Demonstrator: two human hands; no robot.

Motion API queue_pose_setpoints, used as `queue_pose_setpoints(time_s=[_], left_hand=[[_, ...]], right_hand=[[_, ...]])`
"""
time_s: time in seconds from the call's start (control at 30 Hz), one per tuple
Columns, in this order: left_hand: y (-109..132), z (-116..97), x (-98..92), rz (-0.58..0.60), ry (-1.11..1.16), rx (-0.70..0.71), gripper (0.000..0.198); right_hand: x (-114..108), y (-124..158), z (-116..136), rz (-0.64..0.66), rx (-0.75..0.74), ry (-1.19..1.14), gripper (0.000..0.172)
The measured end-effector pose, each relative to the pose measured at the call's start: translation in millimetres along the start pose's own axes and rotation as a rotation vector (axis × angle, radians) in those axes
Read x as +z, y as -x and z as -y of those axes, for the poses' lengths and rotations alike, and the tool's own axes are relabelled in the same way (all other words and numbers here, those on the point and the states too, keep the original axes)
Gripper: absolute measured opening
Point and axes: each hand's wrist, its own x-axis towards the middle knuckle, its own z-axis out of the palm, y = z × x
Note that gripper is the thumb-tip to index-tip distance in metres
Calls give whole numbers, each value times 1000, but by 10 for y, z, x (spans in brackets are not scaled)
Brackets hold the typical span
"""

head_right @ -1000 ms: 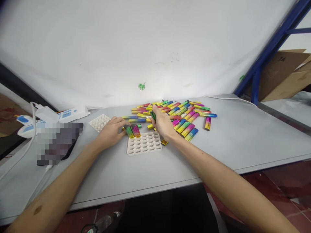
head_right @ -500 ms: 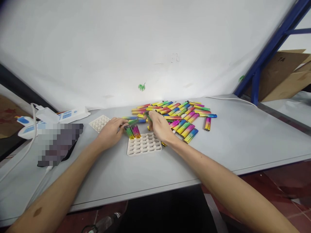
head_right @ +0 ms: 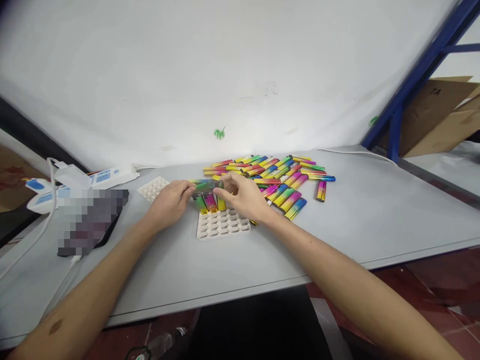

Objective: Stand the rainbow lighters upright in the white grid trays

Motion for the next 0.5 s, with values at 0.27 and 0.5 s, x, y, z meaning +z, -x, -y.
queue_pose_setpoints(time_s=[0.27, 0.5], left_hand=[[10, 3, -8, -7, 15, -4, 31], [13, -8, -15, -7, 72, -8, 33]], right_hand=[[-82, -6, 65, 17, -105, 239, 20], [-107, 11, 68, 68, -169, 303, 20]])
